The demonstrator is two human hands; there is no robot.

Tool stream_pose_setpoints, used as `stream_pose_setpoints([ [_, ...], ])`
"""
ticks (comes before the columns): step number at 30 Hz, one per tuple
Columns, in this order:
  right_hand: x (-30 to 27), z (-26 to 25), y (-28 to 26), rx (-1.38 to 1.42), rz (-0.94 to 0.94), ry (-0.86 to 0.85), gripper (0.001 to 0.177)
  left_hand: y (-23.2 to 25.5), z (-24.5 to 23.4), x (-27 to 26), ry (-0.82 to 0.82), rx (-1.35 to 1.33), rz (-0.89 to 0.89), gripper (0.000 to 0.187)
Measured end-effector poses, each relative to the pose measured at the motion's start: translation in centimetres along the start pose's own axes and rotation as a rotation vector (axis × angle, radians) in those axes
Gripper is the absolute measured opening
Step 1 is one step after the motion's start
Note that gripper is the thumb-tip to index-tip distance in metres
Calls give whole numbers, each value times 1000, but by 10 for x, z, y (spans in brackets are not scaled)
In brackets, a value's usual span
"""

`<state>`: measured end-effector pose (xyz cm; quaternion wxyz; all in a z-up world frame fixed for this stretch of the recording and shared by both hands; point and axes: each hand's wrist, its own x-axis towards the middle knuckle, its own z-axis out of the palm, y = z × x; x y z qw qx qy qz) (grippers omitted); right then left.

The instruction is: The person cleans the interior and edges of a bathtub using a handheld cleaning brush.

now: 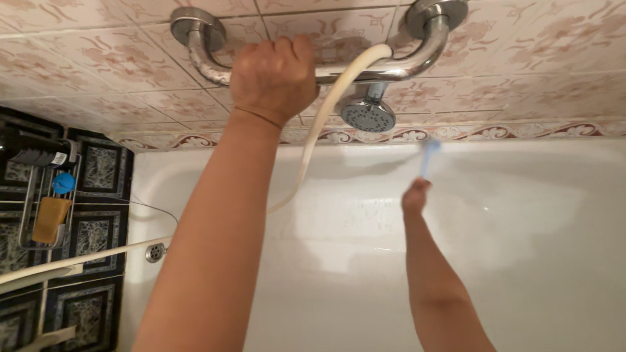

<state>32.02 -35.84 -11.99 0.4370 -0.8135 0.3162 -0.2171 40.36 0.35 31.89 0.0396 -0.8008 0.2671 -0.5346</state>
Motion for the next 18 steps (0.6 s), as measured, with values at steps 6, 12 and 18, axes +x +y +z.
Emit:
stream_pose_setpoints([
  [6,-45,29,-37,-605,-346,-372,36,-7,1,0,-2,8,28,8],
  [12,25,-57,-12,-826,-534,-220,32,-14,3,-5,20,39,63,16],
  [18,31,-73,1,-792,-402,-191,35,-16,3,-5,37,92,62,27],
])
